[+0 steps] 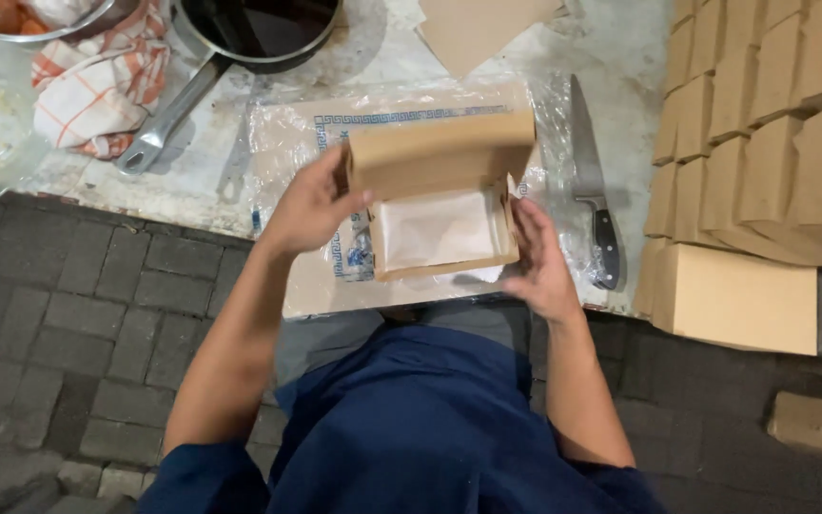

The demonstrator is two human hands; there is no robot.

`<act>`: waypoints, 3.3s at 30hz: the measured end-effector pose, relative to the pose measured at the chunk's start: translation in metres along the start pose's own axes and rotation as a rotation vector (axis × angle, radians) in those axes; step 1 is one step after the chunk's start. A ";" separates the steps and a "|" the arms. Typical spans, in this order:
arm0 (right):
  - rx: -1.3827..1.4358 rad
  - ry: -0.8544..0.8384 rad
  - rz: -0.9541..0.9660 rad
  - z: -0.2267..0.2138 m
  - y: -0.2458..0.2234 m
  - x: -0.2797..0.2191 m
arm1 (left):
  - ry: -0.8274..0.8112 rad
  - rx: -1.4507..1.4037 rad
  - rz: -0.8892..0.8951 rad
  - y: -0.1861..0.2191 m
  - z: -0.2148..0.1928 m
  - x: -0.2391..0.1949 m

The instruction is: The person repeatedly assembles small cardboard boxes by hand. They pick up flat-packed boxes, fold the sides into shape, and stack the finished boxes on a nearby pile. The process is repeated continuously throughout the clip.

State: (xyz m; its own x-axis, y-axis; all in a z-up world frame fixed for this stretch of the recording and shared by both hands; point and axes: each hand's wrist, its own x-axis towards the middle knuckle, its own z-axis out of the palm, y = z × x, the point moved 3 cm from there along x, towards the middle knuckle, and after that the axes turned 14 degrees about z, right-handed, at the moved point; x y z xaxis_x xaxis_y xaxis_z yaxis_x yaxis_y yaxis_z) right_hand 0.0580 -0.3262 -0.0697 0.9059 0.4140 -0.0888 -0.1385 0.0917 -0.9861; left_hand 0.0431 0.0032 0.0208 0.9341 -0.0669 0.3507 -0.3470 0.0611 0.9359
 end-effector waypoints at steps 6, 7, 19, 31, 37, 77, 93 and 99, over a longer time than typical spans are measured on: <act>-0.568 0.027 0.150 0.035 -0.024 0.004 | -0.337 0.089 0.021 0.015 0.006 -0.026; -0.435 0.052 0.127 0.031 -0.014 0.006 | -0.387 0.134 0.057 0.016 0.007 -0.028; -0.505 0.356 -0.352 0.052 -0.031 0.037 | 0.027 0.333 0.045 -0.043 0.019 -0.066; -0.783 0.171 -0.408 0.074 -0.032 0.034 | 0.228 0.276 0.031 -0.057 0.033 -0.076; -0.634 0.037 -0.459 0.083 -0.035 0.033 | 0.243 0.350 0.146 -0.049 0.048 -0.080; -0.287 0.308 -0.441 0.084 -0.011 -0.015 | -0.500 0.450 1.184 0.075 0.199 0.007; -0.961 0.262 -0.393 0.074 0.043 0.008 | -0.827 0.590 1.086 0.001 0.383 0.046; -0.959 0.155 -0.359 0.073 0.062 0.017 | -0.761 0.527 1.102 -0.008 0.339 0.063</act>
State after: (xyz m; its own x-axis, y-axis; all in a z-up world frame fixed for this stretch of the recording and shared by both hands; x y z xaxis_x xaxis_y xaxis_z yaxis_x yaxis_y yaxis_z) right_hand 0.0358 -0.2478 -0.1223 0.8819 0.3772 0.2828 0.4654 -0.6011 -0.6497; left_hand 0.0764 -0.3389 0.0474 -0.0379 -0.7451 0.6658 -0.9970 0.0737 0.0257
